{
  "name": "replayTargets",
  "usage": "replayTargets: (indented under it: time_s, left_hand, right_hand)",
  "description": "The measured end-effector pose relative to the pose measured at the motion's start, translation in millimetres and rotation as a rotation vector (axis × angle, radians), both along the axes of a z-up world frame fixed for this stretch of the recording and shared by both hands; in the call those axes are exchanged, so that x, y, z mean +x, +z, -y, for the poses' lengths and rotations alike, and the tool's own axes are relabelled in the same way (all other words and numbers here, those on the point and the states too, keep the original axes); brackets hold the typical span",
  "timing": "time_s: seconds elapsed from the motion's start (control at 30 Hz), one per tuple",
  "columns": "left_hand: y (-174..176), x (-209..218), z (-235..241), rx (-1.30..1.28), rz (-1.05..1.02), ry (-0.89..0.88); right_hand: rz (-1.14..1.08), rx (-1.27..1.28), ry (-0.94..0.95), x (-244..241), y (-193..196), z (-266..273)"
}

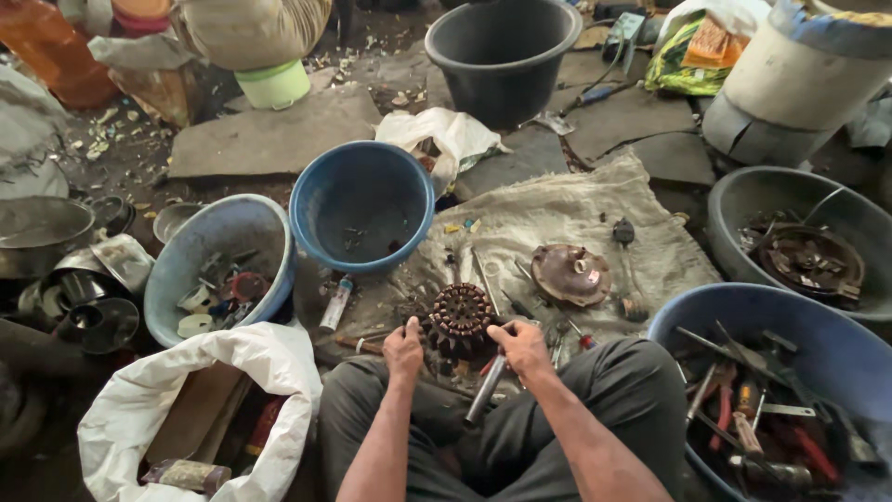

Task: The person sits on the ground and uses a hammer, screwdriver, and pliers to disassemble and adjust a gear-like mechanical part and a copper housing. They repeatedly strike and pry components, then place tools and parts on a cloth.

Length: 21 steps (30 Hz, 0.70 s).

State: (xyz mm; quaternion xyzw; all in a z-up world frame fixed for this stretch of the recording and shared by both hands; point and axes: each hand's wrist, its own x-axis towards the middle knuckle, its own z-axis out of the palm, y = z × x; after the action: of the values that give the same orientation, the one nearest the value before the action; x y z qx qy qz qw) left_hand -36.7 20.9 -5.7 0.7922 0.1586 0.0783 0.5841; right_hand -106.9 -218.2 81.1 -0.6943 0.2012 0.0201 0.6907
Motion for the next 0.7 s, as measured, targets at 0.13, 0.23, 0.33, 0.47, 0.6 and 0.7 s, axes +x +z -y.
replayTargets:
  time_s: [0.13,0.23,0.33,0.47,0.6,0.7]
  left_hand:
    - [6,-6,2,0.023,0.098,0.028]
    - [10,-13,5,-0.050,0.161,0.020]
    - [17,-18,3,-0.164,0.171,-0.025]
    - [19,-38,4,-0.513,0.117,-0.133]
    - [21,-70,0,-0.578,0.153,-0.260]
    - [25,-91,-7,-0.573,0.097,-0.308]
  right_hand:
    - [-0.076,0.021,0.041,-5,-15,-5]
    - [0.026,0.091,0.125,-7,-30,-7]
    - [0.027,-0.040,0.189,-7,-35,-6]
    - [0.050,-0.276,0.276,-17,-31,-4]
    - [0.075,-0.438,0.341,-23,-23,-9]
    - [0.123,-0.653,0.372,-27,-18,-13]
